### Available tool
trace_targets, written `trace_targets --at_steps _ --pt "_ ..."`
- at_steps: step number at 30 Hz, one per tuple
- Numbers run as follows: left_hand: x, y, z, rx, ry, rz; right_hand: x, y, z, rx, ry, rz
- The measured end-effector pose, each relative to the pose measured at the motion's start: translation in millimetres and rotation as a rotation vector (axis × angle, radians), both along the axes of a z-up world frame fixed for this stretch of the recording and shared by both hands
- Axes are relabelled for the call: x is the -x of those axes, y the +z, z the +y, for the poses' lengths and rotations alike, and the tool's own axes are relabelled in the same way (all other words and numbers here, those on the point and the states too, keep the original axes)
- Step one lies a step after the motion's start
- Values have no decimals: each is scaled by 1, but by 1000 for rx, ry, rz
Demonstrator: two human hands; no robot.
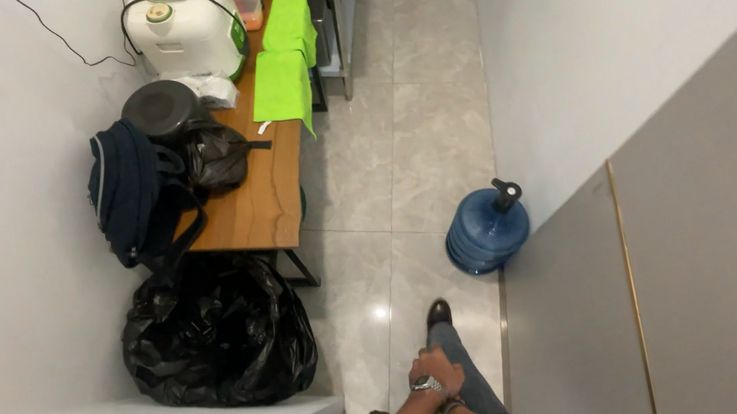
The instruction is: The person fries french fries in a deep fryer, using tongs to stir and check the fries. They lift the fryer basket to drain the oil and then lower it back into the fryer to continue cooking.
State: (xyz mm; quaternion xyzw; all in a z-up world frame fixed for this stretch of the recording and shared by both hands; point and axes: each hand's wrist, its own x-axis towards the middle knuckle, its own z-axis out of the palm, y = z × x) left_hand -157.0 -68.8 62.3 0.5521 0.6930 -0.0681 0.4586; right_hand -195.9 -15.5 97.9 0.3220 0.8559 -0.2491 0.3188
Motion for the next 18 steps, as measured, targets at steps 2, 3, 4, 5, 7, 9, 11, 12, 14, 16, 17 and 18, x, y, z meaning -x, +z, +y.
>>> trace_targets --at_steps 2,3,4,5,7,9,11,12,14,16,17,18 --pt "14 -19 42 23 80 -85 34 17 46 7 4 22" --pt "20 -12 65 26 98 -79 48 19 59 19 10 37" --pt "26 -6 89 17 76 -85 61 21 73 31 15 51" --pt "34 2 117 7 53 -87 75 25 90 41 21 68" --pt "48 21 180 58 68 -141 88 29 118 70 29 94" --pt "55 42 247 106 82 -204 89 34 148 99 35 112" --pt "57 60 311 172 292 -171 82 38 169 135 36 121" --pt "53 73 325 187 303 -177 78 35 174 159 32 121" --pt "63 104 381 132 397 -241 87 34 211 160 29 143" --pt "67 102 407 109 474 -262 69 21 229 185 21 140" --pt "70 101 431 67 540 -280 61 14 250 181 18 138" --pt "66 81 446 56 546 -293 47 4 274 177 14 135"
